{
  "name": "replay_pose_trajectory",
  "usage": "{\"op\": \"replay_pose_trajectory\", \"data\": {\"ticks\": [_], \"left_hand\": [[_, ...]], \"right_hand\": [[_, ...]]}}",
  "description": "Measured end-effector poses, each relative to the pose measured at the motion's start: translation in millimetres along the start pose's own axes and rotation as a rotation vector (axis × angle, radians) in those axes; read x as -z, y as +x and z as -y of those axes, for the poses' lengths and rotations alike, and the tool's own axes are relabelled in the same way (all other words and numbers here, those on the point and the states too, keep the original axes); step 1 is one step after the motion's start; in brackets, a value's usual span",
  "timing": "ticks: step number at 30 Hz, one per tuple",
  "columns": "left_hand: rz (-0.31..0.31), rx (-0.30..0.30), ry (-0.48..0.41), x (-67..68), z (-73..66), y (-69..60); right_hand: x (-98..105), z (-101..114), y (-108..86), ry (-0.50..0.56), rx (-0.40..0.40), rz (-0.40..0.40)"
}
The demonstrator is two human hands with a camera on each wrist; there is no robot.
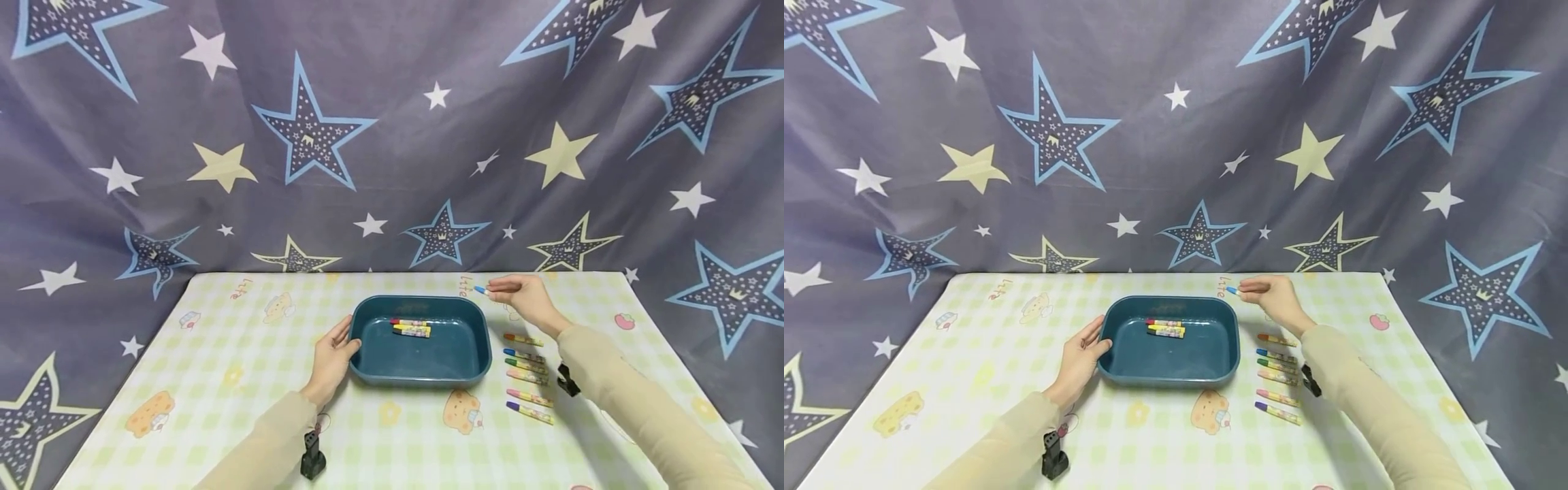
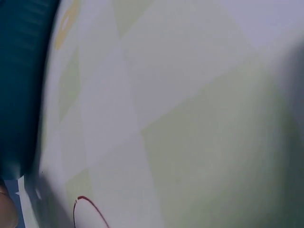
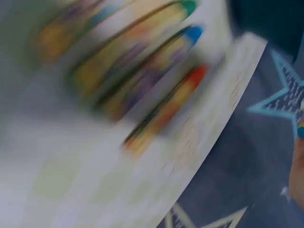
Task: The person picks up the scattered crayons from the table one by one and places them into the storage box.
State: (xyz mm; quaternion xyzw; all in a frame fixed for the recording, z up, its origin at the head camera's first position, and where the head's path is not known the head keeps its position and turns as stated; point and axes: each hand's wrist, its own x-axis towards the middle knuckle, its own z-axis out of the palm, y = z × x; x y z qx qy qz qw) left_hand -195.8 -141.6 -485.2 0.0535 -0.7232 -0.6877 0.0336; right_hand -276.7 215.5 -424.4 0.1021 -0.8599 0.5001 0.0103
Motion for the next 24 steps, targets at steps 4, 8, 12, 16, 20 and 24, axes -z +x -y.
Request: {"op": "replay_pose_trajectory", "data": {"ticks": [4, 8, 12, 16, 20, 24], "left_hand": [[0.010, 0.014, -0.016, -2.3, -0.2, -0.6], [0.022, 0.021, -0.017, -4.6, -7.9, -5.8], [0.029, 0.034, -0.006, -4.9, -16.0, -11.4], [0.026, 0.033, -0.009, -2.7, -12.8, -8.9], [0.016, 0.010, -0.004, -0.8, -6.6, -3.5], [0.004, 0.004, 0.006, -0.4, -1.9, -2.0]], "right_hand": [[-24, 13, 6.6, 0.044, 0.003, 0.009], [-47, 23, 10.3, 0.107, 0.003, 0.016], [-67, 30, 12.4, 0.144, 0.026, 0.042], [-86, 32, 13.2, 0.183, 0.052, 0.082], [-105, 31, 10.1, 0.202, 0.047, 0.140], [-123, 29, 5.4, 0.178, 0.025, 0.183]]}}
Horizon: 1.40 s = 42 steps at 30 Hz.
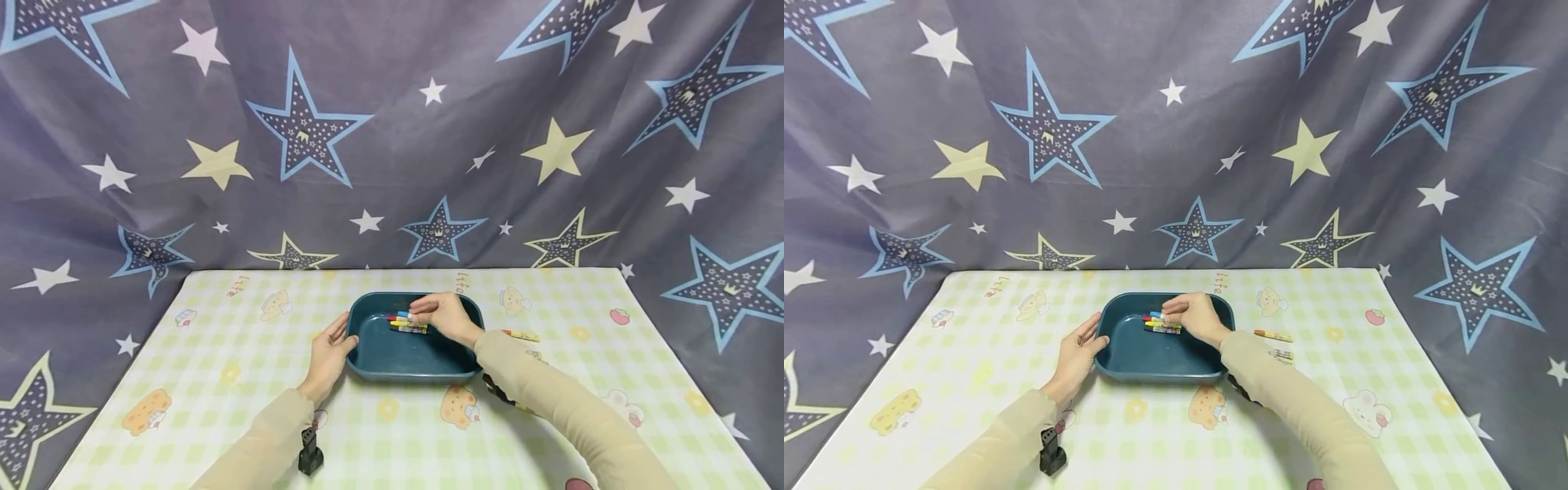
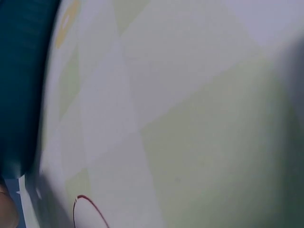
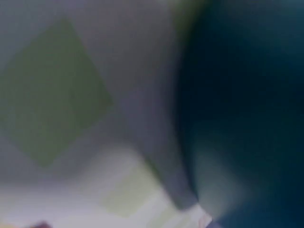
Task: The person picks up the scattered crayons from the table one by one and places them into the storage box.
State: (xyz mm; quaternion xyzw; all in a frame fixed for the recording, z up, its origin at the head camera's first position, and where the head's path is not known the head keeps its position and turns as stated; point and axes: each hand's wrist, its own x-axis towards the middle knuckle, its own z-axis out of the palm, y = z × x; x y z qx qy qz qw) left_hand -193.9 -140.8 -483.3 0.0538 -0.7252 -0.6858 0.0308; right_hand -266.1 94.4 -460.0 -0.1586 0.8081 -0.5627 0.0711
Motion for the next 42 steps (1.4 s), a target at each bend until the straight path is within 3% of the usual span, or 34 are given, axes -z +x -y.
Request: {"op": "replay_pose_trajectory", "data": {"ticks": [8, 17, 23, 27, 36, 42], "left_hand": [[-0.011, 0.005, 0.014, 0.4, 3.2, 0.8], [-0.008, 0.017, 0.022, 0.2, -0.5, -1.5], [0.000, 0.021, 0.016, 1.1, -4.7, -2.7], [-0.014, 0.001, 0.034, 0.1, 1.2, 0.8], [-0.025, 0.021, 0.012, -3.0, 0.4, 1.5], [-0.040, 0.030, 0.007, -2.4, 0.3, 1.8]], "right_hand": [[-17, -10, -0.7, -0.013, 0.024, -0.006], [-21, -22, -0.3, -0.158, 0.075, 0.030], [-23, -21, -1.7, -0.182, 0.082, 0.030], [-21, -20, -1.0, -0.195, 0.086, 0.044], [-16, -12, -2.5, -0.094, 0.016, 0.087], [-7, -2, -5.0, -0.064, 0.044, 0.146]]}}
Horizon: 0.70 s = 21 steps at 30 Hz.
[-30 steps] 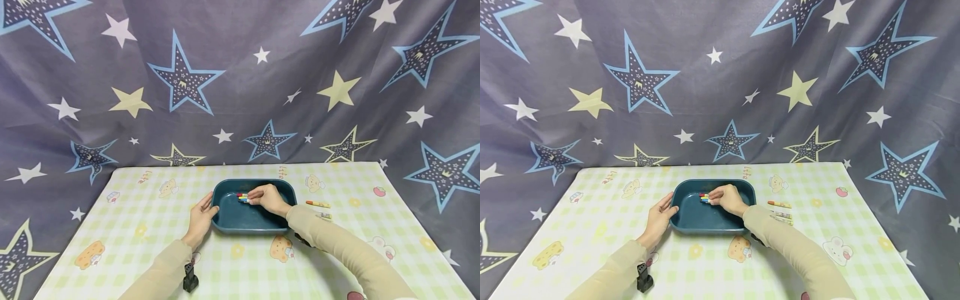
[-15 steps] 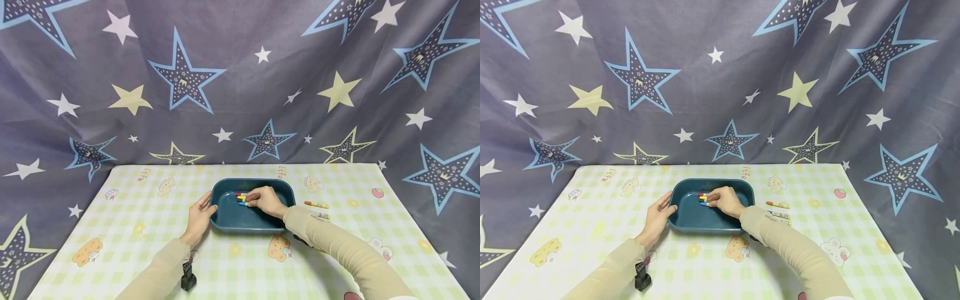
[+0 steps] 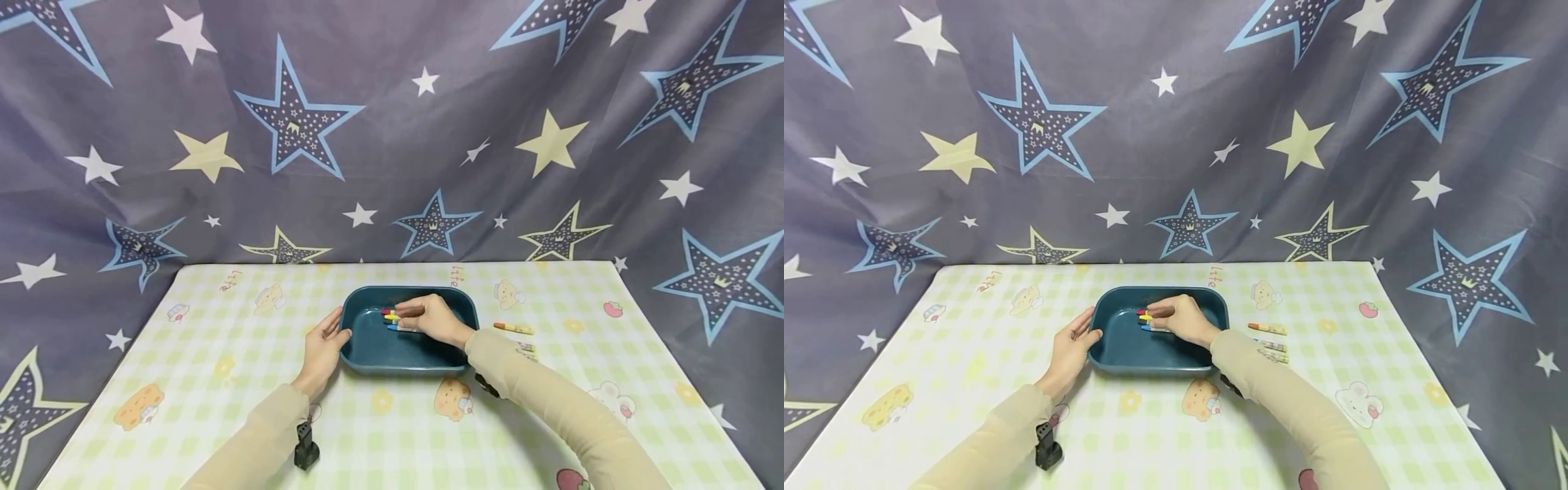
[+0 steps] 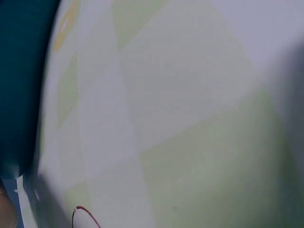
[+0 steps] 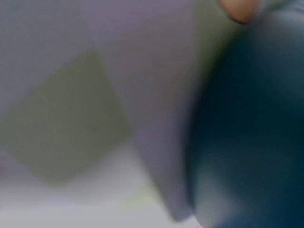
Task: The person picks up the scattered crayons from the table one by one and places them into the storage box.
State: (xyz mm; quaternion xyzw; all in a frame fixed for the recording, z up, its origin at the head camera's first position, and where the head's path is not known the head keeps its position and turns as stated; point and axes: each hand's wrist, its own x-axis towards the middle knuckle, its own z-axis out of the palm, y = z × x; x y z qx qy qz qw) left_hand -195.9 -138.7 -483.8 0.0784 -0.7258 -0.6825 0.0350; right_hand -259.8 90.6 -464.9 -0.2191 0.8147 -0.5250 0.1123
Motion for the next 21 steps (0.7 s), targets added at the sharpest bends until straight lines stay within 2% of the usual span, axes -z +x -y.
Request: {"op": "replay_pose_trajectory", "data": {"ticks": [5, 10, 14, 17, 21], "left_hand": [[0.008, 0.001, 0.024, 2.4, 2.7, -0.9], [0.013, -0.015, 0.025, 1.0, 1.3, 0.4], [0.011, -0.018, 0.030, 0.5, 0.5, -0.4], [0.018, -0.026, 0.025, 0.4, 0.3, -1.0], [0.022, -0.031, 0.006, 1.2, -0.2, -1.6]], "right_hand": [[22, 10, -3.7, 0.048, 0.015, -0.045], [62, 19, -12.4, 0.066, 0.032, -0.127], [92, 22, -27.3, 0.031, 0.013, -0.177], [108, 15, -40.9, -0.031, -0.026, -0.209], [122, -6, -58.8, -0.078, -0.070, -0.228]]}}
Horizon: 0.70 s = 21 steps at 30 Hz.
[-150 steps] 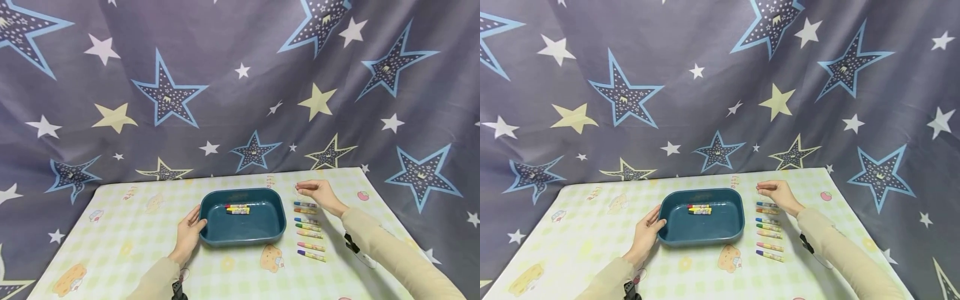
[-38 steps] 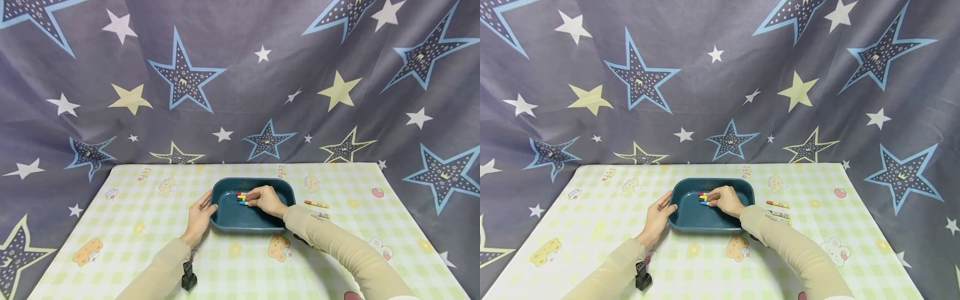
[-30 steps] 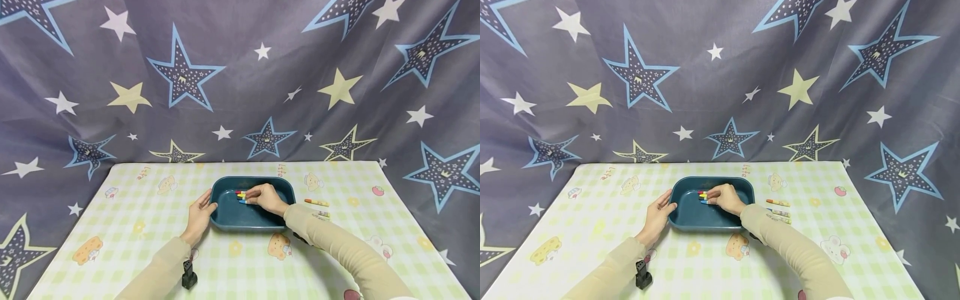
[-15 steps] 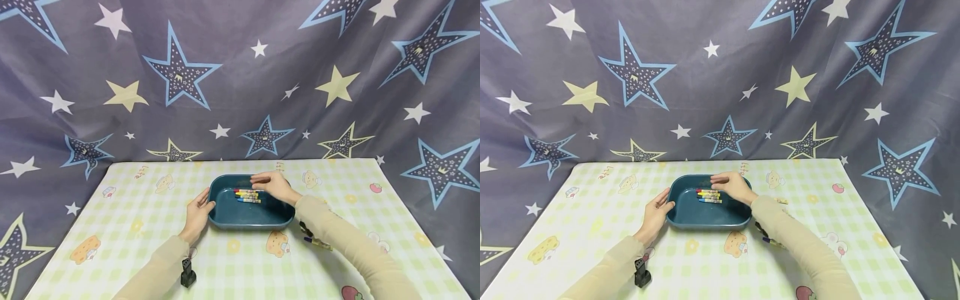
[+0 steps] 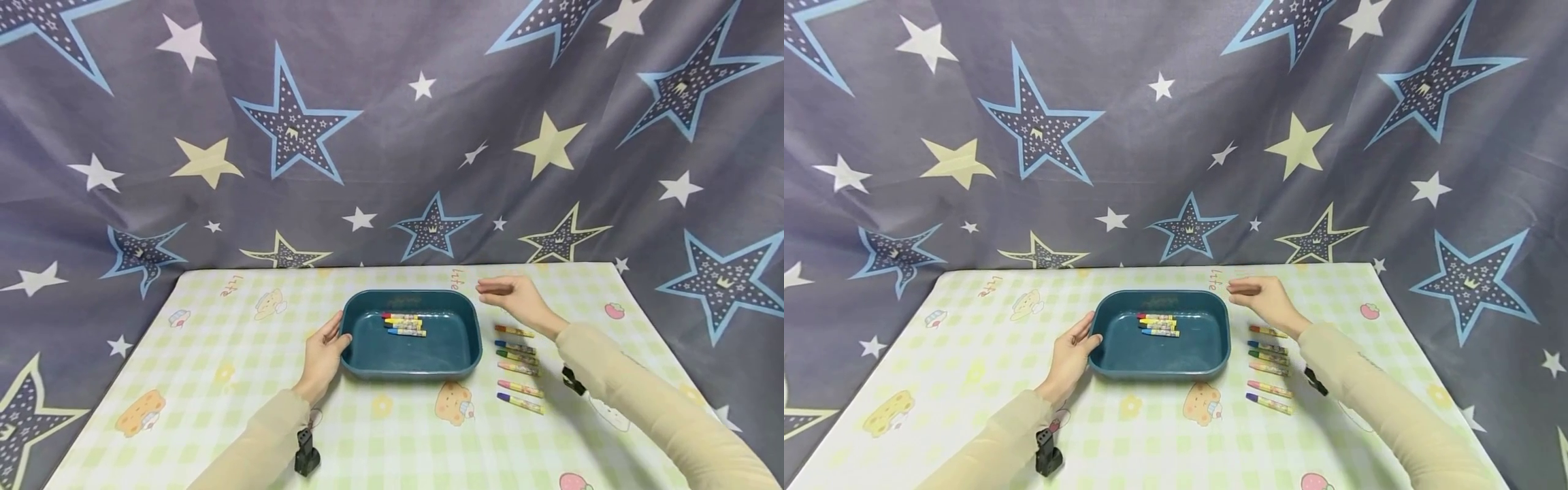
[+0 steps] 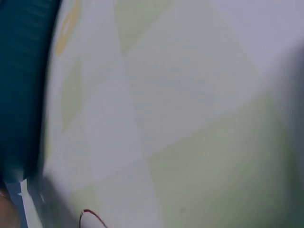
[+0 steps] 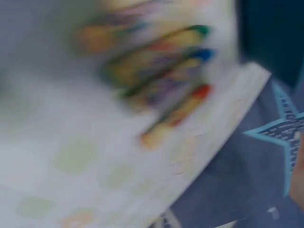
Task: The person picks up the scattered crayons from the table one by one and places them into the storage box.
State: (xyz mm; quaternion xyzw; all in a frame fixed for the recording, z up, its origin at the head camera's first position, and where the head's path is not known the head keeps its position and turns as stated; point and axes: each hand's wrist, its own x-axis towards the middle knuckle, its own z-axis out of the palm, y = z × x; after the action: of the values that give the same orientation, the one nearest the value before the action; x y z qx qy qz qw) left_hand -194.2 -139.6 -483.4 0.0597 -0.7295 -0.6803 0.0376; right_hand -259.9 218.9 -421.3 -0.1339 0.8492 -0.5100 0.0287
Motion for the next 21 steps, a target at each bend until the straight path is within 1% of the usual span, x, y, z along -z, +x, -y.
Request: {"op": "replay_pose_trajectory", "data": {"ticks": [2, 5, 7, 10, 12, 16, 19, 21], "left_hand": [[0.007, 0.002, 0.003, 0.2, -0.9, -0.8], [0.015, 0.017, 0.036, 1.2, -3.4, -0.6], [0.017, 0.021, 0.066, 1.8, -5.8, 0.3], [0.020, 0.027, 0.091, 2.4, -9.7, 2.1], [0.025, 0.039, 0.101, 3.3, -11.0, 2.9], [0.050, 0.056, 0.099, 5.6, -9.2, 2.7], [0.056, 0.038, 0.087, 5.4, -7.5, 1.7], [0.048, 0.026, 0.085, 4.9, -6.5, 0.9]], "right_hand": [[6, -13, -7.1, 0.013, -0.012, -0.007], [14, -32, -15.4, 0.042, -0.020, -0.015], [19, -44, -19.5, 0.040, -0.026, -0.025], [24, -60, -24.2, 0.000, -0.041, -0.036], [26, -69, -26.9, -0.027, -0.067, -0.032], [25, -84, -33.1, -0.046, -0.111, -0.001], [23, -91, -38.0, -0.054, -0.120, 0.002], [21, -94, -40.7, -0.063, -0.122, -0.003]]}}
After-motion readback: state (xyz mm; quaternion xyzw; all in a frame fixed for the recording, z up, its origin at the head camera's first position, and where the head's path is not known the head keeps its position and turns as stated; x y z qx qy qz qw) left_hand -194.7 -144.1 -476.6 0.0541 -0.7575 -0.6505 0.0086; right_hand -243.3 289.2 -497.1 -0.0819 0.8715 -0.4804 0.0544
